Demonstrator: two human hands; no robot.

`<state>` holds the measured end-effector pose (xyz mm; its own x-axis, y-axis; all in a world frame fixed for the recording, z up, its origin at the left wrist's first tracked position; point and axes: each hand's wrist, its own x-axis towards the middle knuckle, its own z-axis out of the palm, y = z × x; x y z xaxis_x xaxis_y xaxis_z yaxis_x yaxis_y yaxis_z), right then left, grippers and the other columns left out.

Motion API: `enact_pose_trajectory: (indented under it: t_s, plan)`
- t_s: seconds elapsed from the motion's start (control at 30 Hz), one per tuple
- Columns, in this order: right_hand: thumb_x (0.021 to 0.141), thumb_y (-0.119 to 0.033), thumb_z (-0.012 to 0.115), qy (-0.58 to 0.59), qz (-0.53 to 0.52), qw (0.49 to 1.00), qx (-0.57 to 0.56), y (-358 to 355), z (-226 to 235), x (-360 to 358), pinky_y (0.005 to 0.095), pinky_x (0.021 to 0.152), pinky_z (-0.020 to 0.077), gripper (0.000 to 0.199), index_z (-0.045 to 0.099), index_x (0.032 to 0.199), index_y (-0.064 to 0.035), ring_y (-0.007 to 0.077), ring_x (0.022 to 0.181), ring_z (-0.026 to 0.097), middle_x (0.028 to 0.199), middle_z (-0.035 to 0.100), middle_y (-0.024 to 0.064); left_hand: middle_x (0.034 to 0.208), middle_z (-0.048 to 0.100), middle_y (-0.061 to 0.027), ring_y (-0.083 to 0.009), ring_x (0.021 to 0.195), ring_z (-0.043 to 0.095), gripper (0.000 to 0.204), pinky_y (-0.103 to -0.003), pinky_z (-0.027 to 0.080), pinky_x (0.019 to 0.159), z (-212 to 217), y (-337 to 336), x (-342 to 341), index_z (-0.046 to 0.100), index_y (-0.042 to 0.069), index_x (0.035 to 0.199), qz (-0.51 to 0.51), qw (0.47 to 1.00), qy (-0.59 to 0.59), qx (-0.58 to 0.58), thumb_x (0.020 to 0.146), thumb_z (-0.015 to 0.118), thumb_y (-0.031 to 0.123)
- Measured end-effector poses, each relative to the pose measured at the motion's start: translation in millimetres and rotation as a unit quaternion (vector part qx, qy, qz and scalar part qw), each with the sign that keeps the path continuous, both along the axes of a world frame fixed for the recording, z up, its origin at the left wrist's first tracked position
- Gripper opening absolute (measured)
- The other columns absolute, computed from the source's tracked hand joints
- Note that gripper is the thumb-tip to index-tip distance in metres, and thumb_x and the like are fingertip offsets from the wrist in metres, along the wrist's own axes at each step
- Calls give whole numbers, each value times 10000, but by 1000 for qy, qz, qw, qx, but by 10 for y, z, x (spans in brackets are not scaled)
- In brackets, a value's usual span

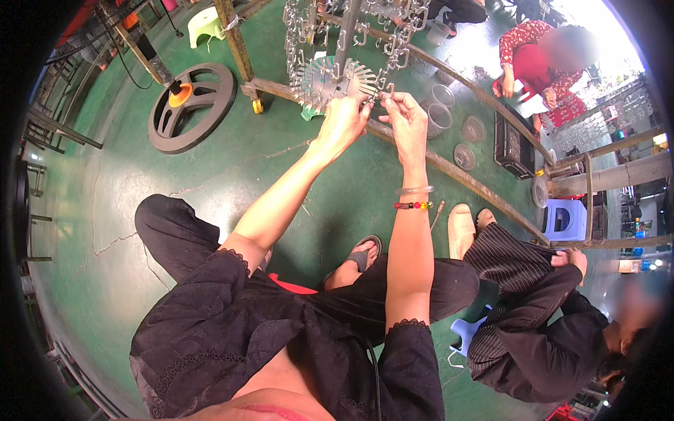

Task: The person sits on a low stool and repeatedly picks up small metal hooks from the floor, attaches them to a hanging metal rack, and secures them. The person continues this repetitive assembly process throughout the clip.

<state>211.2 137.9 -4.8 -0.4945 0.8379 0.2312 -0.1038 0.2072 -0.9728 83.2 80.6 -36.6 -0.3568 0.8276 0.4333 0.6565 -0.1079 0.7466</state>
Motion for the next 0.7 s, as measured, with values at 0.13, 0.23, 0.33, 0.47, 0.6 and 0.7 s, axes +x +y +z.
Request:
enact_pose_trajectory:
  t_s: [0.13,0.23,0.33,0.47,0.6,0.7]
  plan:
    - [899,-124,575,-16,-26,999,21,-4,-3,7,248,688,522,143,623,981,-17,109,886,594,985,637,47,626,630,-139,-206,486,624,186,-341,505,546,-18,-11,27,657,7,954,4,1000,-20,6,876,544,132]
    - [884,-126,595,-26,-37,998,35,6,-11,-3,240,667,509,142,639,973,-25,86,844,584,930,635,18,659,637,-143,-236,544,639,182,-354,505,571,-54,-24,32,661,23,944,23,1000,0,14,871,560,155]
    - [873,-124,604,-46,-43,996,56,15,-5,-21,232,658,496,141,642,965,-25,78,808,574,905,631,10,707,644,-146,-281,625,648,171,-377,502,608,-25,-70,55,670,52,929,45,998,37,6,860,582,181]
    - [855,-126,622,-77,-53,993,71,-3,35,-63,245,689,471,150,646,955,-17,85,787,558,881,624,19,742,648,-139,-313,694,643,153,-400,498,640,-17,-87,54,682,90,915,46,997,59,9,850,596,198]
    - [832,-126,642,-100,-75,984,124,59,-55,-96,281,737,448,170,651,957,-11,113,800,551,918,605,51,739,650,-132,-313,708,643,149,-403,497,644,-6,-90,14,684,100,917,35,998,56,-13,851,594,199]
    - [819,-123,653,-105,-81,981,144,46,-53,-115,292,753,443,176,658,960,-18,129,805,549,948,585,61,748,644,-136,-332,723,633,166,-441,486,634,-19,-102,30,641,74,873,22,999,26,-12,856,580,228]
